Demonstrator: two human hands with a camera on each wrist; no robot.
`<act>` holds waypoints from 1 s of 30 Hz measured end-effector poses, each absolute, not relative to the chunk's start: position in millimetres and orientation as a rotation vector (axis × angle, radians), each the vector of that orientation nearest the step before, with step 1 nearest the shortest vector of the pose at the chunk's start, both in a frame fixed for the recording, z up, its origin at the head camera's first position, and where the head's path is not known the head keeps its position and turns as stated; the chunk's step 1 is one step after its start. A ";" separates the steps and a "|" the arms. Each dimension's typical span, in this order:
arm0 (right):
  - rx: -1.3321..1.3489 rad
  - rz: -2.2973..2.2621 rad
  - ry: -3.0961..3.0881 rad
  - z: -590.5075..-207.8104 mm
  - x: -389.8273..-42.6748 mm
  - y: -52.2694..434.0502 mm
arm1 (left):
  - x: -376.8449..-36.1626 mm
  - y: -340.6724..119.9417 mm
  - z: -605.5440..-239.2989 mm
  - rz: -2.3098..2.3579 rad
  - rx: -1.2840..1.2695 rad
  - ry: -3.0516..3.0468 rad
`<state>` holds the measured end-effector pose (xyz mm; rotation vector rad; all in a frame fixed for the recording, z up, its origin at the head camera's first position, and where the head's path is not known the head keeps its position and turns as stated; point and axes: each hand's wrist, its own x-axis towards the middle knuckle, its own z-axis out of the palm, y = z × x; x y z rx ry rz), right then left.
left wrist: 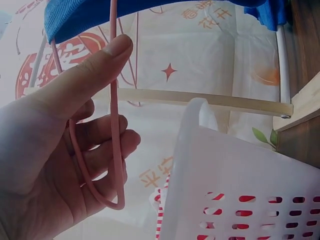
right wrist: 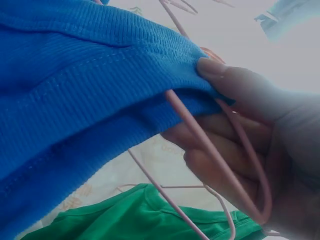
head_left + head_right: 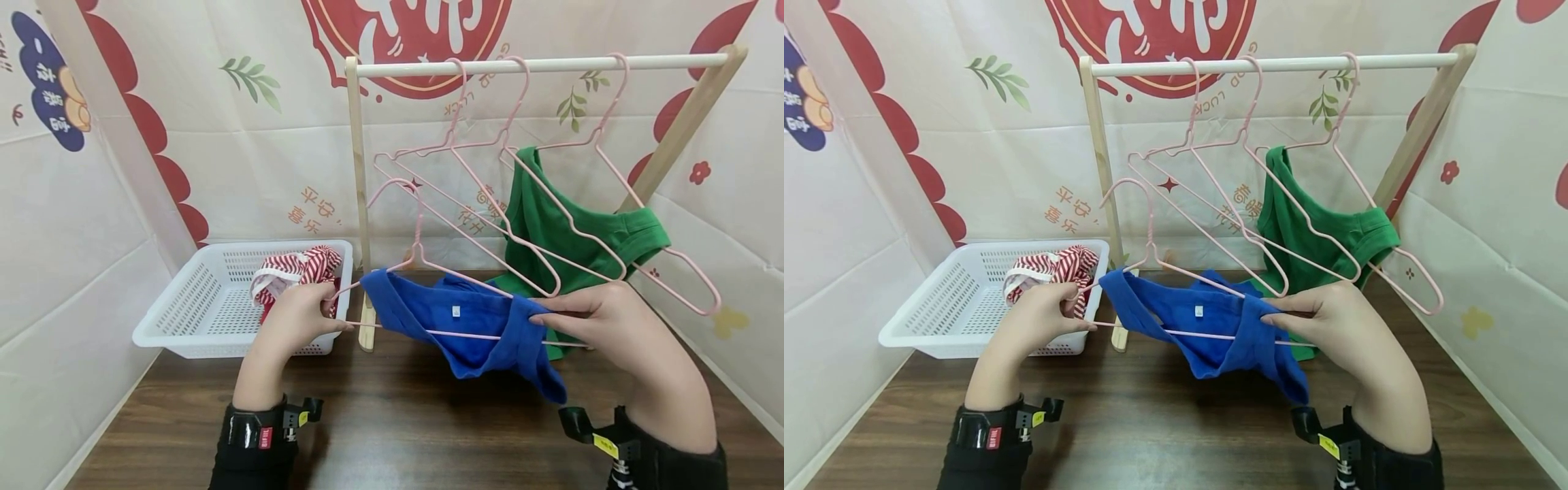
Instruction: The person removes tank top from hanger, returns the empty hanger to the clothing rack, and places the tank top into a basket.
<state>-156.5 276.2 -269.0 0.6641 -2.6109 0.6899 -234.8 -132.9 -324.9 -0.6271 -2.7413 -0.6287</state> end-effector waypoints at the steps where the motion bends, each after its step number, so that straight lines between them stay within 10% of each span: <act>1: 0.676 0.681 -2.599 -268.9 -156.0 275.6 | -235.0 -133.4 -325.2 -0.620 -0.629 -2.740; 30: 0.606 0.564 -2.620 -274.1 -166.3 228.6 | -226.8 -121.2 -319.0 -0.307 -0.594 -2.609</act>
